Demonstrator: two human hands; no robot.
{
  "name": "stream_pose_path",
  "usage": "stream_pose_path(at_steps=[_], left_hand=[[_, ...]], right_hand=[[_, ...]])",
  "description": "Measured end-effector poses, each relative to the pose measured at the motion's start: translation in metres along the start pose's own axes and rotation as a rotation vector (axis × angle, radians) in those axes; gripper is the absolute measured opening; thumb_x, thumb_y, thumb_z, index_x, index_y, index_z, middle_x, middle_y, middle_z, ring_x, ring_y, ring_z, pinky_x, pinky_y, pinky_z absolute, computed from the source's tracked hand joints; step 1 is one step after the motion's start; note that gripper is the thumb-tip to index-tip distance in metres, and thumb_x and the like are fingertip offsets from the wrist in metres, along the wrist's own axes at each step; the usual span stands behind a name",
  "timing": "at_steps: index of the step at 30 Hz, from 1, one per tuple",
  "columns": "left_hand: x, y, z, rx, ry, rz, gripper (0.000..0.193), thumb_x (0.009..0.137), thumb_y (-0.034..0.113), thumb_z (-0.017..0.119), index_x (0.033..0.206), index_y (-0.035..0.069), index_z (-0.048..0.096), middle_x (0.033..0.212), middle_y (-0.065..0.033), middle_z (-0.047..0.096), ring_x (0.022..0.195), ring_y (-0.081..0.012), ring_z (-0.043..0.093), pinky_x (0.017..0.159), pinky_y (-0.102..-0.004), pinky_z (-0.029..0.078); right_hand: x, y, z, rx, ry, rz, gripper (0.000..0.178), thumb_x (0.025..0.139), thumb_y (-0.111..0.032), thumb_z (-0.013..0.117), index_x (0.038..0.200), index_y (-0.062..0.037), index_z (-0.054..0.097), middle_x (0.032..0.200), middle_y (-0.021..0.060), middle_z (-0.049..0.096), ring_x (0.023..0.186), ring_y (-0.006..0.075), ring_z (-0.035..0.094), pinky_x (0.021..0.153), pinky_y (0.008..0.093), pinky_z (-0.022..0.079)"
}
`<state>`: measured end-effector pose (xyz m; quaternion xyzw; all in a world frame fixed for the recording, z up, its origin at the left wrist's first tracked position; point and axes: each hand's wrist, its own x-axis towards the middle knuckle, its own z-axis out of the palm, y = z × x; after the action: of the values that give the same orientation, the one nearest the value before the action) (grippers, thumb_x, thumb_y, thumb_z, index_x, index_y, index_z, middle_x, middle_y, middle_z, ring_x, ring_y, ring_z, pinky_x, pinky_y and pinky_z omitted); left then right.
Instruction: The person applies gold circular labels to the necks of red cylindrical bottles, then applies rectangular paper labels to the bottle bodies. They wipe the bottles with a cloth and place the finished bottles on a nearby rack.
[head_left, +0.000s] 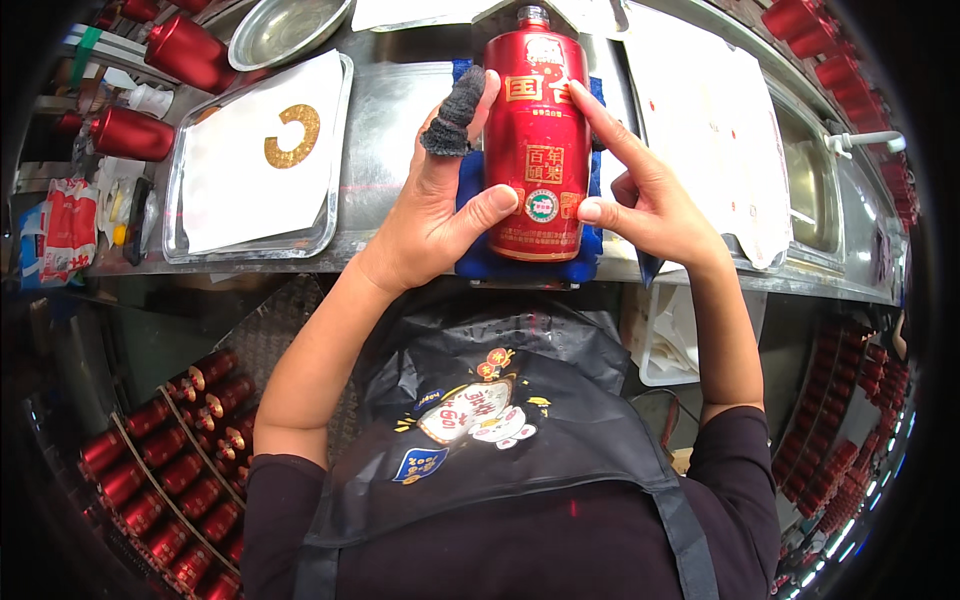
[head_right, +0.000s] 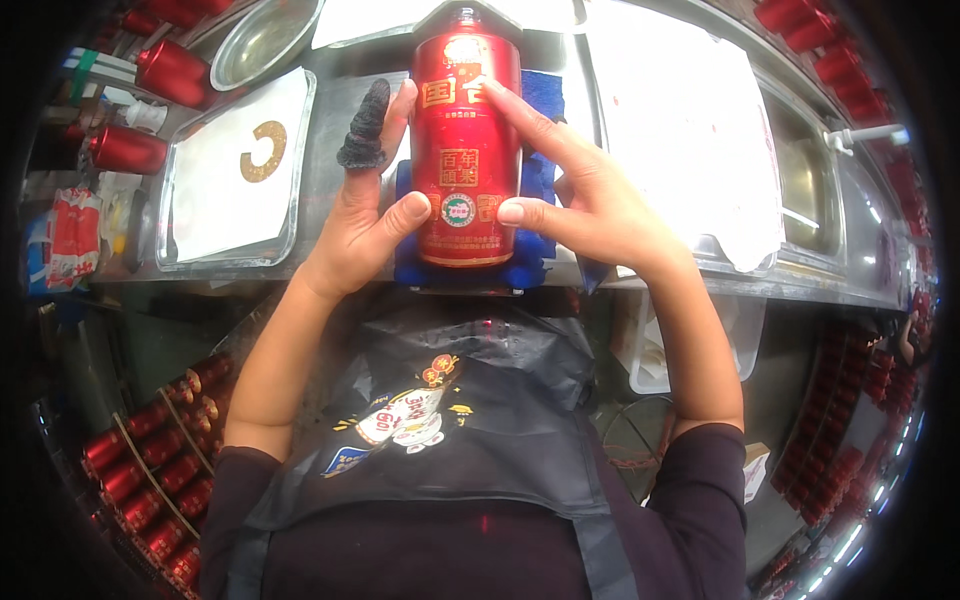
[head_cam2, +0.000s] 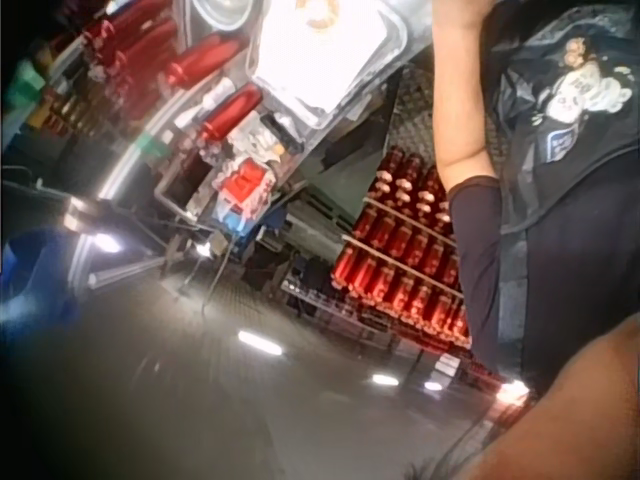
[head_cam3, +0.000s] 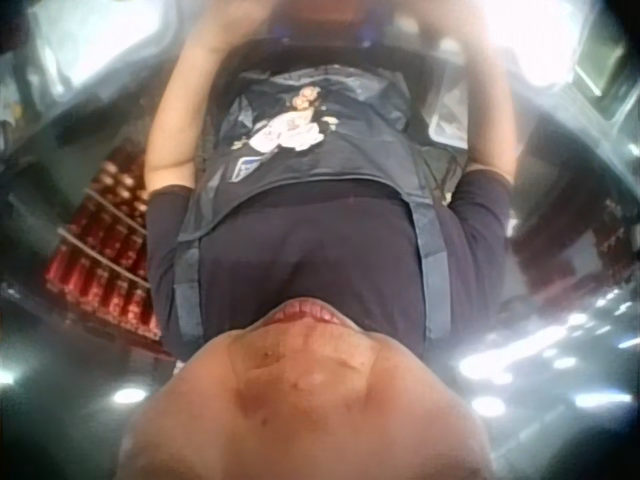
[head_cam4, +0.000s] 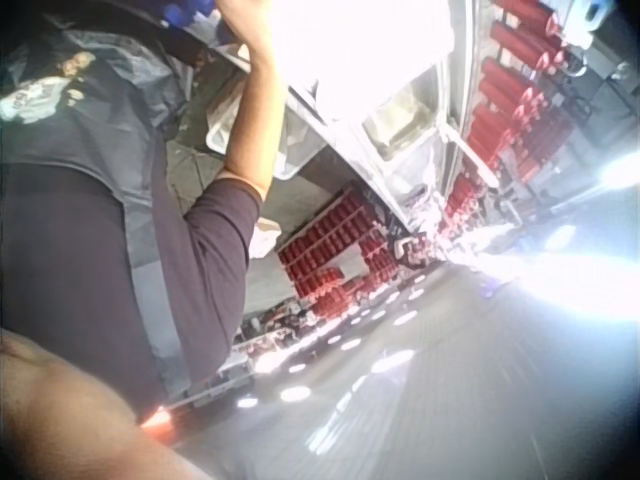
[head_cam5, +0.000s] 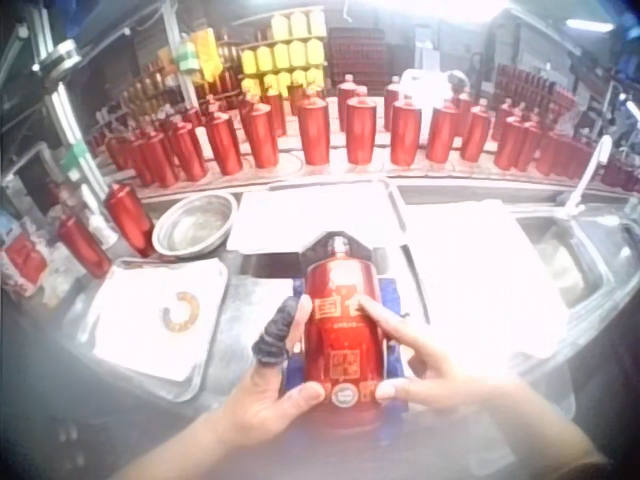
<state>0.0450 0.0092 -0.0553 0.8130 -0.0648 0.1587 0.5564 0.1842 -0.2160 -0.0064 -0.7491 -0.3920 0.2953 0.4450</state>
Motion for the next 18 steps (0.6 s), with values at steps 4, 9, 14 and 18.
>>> stream_pose_path(at_steps=[4,9,14,18], left_hand=[[-0.0011,-0.0005,0.0012,-0.050,-0.003,-0.007,0.088,0.091,0.037,0.073,0.160,0.006,0.026,0.164,-0.0131,0.027,0.151,-0.0314,0.022,0.124,-0.0439,0.018],[-0.0006,-0.0026,0.0028,-0.053,-0.007,0.014,0.091,0.090,0.036,0.075,0.160,0.006,0.025,0.164,-0.0142,0.026,0.151,-0.0306,0.022,0.124,-0.0433,0.018],[-0.0009,-0.0019,0.0002,-0.073,-0.024,0.020,0.095,0.089,0.037,0.076,0.161,0.006,0.022,0.164,-0.0149,0.025,0.153,-0.0304,0.020,0.124,-0.0431,0.018],[-0.0007,-0.0015,-0.0012,-0.047,-0.031,0.009,0.096,0.088,0.037,0.077,0.161,0.007,0.021,0.164,-0.0152,0.024,0.153,-0.0301,0.021,0.124,-0.0433,0.019]], right_hand=[[-0.0008,-0.0024,0.0011,-0.045,-0.003,-0.029,0.099,0.081,-0.035,0.082,0.163,-0.0265,0.027,0.149,0.0129,0.048,0.055,0.0011,0.034,0.050,0.0198,0.036],[-0.0005,-0.0046,0.0008,-0.049,-0.016,-0.012,0.102,0.080,-0.037,0.082,0.163,-0.0255,0.024,0.148,0.0140,0.048,0.055,0.0011,0.036,0.050,0.0205,0.037],[-0.0012,-0.0060,0.0024,-0.058,-0.017,0.000,0.107,0.078,-0.042,0.084,0.164,-0.0249,0.022,0.149,0.0157,0.048,0.055,0.0016,0.036,0.050,0.0206,0.036],[-0.0013,-0.0052,0.0054,-0.105,0.005,-0.042,0.109,0.076,-0.044,0.085,0.164,-0.0250,0.022,0.150,0.0161,0.047,0.055,0.0019,0.036,0.050,0.0203,0.035]])
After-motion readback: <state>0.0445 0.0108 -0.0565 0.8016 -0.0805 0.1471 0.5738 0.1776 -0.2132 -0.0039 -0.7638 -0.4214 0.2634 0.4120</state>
